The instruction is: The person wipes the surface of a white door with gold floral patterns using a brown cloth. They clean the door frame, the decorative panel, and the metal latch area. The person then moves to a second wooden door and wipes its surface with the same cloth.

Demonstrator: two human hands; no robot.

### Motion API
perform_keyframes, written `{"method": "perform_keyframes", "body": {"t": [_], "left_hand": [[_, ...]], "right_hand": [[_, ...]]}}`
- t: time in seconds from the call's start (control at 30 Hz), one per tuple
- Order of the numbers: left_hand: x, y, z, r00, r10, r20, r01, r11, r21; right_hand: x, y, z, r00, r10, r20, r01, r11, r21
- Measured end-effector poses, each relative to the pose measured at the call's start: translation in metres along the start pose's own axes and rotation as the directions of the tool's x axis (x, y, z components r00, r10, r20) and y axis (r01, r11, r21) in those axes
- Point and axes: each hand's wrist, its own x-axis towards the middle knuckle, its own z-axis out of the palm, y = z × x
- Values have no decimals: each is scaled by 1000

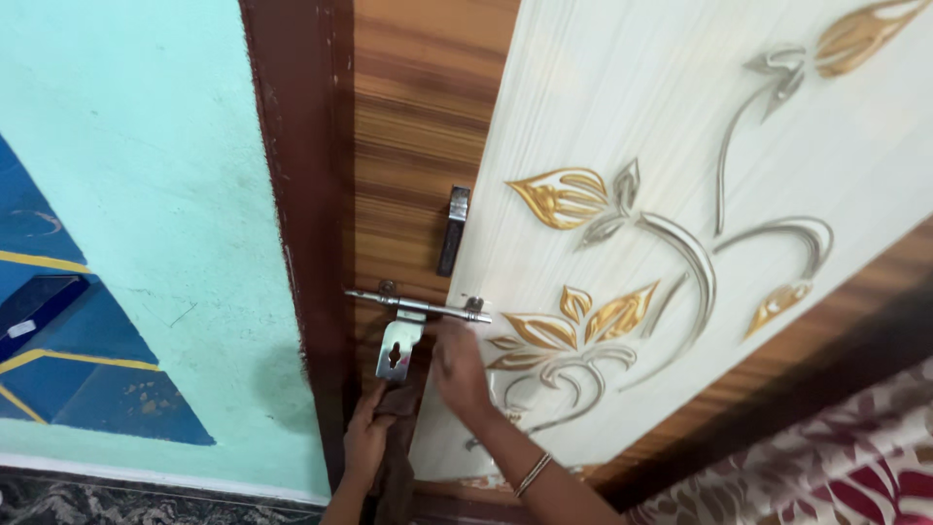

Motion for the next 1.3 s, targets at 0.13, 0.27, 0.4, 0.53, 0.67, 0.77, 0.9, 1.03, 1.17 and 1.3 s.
{"method": "perform_keyframes", "body": {"t": [0.13,0.27,0.4,0.53,0.67,0.77,0.9,1.03,1.17,1.3], "left_hand": [[-9,13,1,990,119,-75,-120,993,-16],[-38,47,-7,984,163,-77,-169,982,-81],[-42,67,-12,967,164,-197,-207,953,-222],[-39,62,-17,935,71,-347,-167,952,-255],[-38,53,-15,916,59,-397,-186,939,-288],[-29,59,-2,879,210,-428,-315,929,-192],[1,80,24,861,372,-348,-410,911,-39],[47,91,70,759,488,-431,-474,868,149],[50,108,153,761,400,-511,-237,905,354],[7,101,192,840,463,-283,-337,854,397]], "right_hand": [[-2,-1,-1,858,-493,147,514,810,-284],[26,9,-10,774,-614,153,632,765,-126],[40,14,-12,810,-581,75,584,812,-10],[54,0,-6,932,-351,-90,358,930,82],[79,-10,-6,972,222,83,-231,966,120],[83,-1,-8,999,31,-16,-28,984,175],[80,17,-16,933,-235,-273,295,933,204],[103,35,-48,784,-434,-444,502,864,42],[121,39,-69,758,-642,-113,625,765,-156],[120,38,-68,686,-725,-58,696,678,-237]]}}
